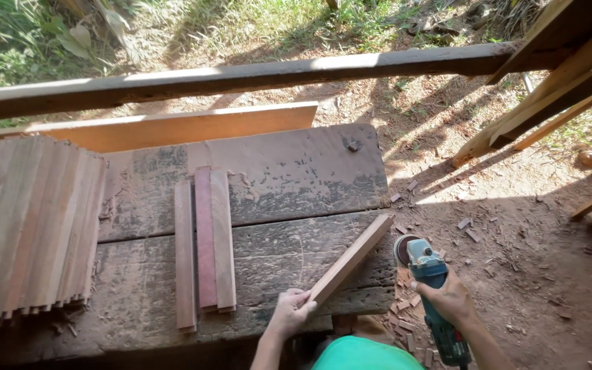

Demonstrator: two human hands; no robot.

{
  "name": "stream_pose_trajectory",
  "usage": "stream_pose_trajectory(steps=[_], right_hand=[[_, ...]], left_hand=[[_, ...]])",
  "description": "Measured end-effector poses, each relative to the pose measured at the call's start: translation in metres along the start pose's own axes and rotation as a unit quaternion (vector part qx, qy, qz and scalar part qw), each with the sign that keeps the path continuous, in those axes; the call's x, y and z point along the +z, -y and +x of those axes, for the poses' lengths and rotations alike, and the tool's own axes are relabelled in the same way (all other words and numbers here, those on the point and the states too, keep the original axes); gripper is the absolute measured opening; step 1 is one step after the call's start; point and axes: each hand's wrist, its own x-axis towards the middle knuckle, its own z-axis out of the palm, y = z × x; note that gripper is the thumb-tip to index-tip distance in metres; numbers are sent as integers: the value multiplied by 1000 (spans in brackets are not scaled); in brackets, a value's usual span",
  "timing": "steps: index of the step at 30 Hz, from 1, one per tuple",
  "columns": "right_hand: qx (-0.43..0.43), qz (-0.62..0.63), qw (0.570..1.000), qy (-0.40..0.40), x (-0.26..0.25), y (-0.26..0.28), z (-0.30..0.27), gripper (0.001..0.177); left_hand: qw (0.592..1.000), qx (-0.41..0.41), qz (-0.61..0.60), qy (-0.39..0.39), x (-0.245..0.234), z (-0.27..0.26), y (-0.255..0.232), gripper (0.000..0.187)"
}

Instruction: Sanding the surface and edges of a wooden plank using a handheld angle grinder equipped with a sanding disc.

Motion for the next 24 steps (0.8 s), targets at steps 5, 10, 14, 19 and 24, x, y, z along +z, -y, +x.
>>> stream_pose_trajectory(steps=[5, 10, 14, 19, 24], right_hand=[[2, 25, 1000, -4, -3, -6, 12, 73], [-1, 12, 1000, 3, -7, 25, 19, 67], [-28, 7, 999, 19, -7, 49, 33, 67], [-59, -5, 998, 38, -3, 60, 54, 76], [-39, -23, 998, 34, 2, 63, 61, 74]], left_hand=[[976, -17, 213, -49, -23, -11, -39, 33], [971, 28, 206, -115, -15, -37, -33, 53], [944, 30, 271, -188, 1, -62, 17, 73], [935, 63, 227, -266, 5, -69, 19, 53], [951, 57, 145, -267, 1, -70, 8, 40]])
